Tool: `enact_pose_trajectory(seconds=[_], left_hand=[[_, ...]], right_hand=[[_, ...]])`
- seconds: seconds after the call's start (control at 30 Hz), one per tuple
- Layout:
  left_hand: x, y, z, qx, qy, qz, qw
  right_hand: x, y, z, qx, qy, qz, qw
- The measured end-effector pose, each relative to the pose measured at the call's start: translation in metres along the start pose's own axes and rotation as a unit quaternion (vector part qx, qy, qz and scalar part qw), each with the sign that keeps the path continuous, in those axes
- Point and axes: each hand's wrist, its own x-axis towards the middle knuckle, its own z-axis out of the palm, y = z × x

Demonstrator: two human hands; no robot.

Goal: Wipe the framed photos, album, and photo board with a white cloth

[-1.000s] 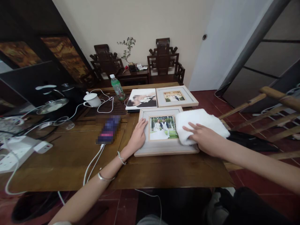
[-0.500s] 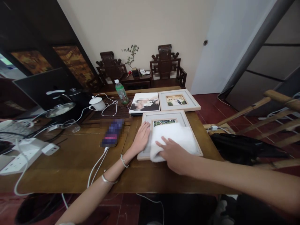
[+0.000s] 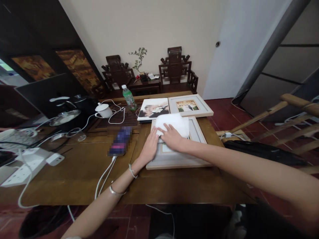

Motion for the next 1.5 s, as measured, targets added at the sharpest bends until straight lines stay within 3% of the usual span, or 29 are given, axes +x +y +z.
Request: enact_pose_trajectory(seconds=[0.2, 0.33, 0.43, 0.53, 0.63, 0.77, 0.87, 1.0, 1.1, 1.27, 1.37, 1.5], left_hand=[[-0.003, 0.001, -0.003, 0.095, -0.018, 0.032, 0.995], [-0.004, -0.001, -0.003, 0.129, -0.017, 0.060, 0.990], [-0.004, -0.004, -0.002, 0.137, -0.011, 0.074, 0.988], [-0.004, -0.005, -0.001, 0.142, -0.005, 0.083, 0.986], [-0.004, -0.006, -0.001, 0.149, -0.005, 0.083, 0.985], [-0.005, -0.005, -0.002, 0.158, -0.008, 0.082, 0.984], [-0.005, -0.004, -0.002, 0.161, -0.009, 0.081, 0.983], [-0.004, -0.005, -0.001, 0.166, -0.012, 0.085, 0.982], [-0.004, -0.005, -0.001, 0.166, -0.009, 0.085, 0.982], [-0.004, -0.005, -0.001, 0.161, -0.007, 0.085, 0.983], [-0.005, -0.004, -0.002, 0.157, -0.006, 0.083, 0.984], [-0.005, -0.004, -0.002, 0.154, -0.009, 0.083, 0.985]], right_hand=[[0.015, 0.051, 0.001, -0.036, 0.041, 0.077, 0.996], [-0.007, 0.083, -0.005, -0.041, 0.047, 0.097, 0.993], [-0.032, 0.093, -0.002, -0.036, 0.019, 0.081, 0.996], [-0.059, 0.078, 0.008, -0.022, -0.036, 0.018, 0.999], [-0.086, 0.044, 0.010, 0.003, -0.044, -0.005, 0.999], [-0.120, 0.001, -0.019, 0.121, -0.056, -0.033, 0.990], [-0.134, -0.008, -0.049, 0.250, -0.079, -0.033, 0.964], [-0.129, 0.018, -0.062, 0.294, -0.050, 0.031, 0.954], [-0.112, 0.057, -0.054, 0.219, 0.006, 0.081, 0.972], [-0.078, 0.108, -0.040, 0.046, 0.141, 0.049, 0.988], [-0.064, 0.106, -0.025, -0.017, 0.088, 0.038, 0.995], [-0.062, 0.076, 0.001, -0.004, -0.041, 0.024, 0.999]])
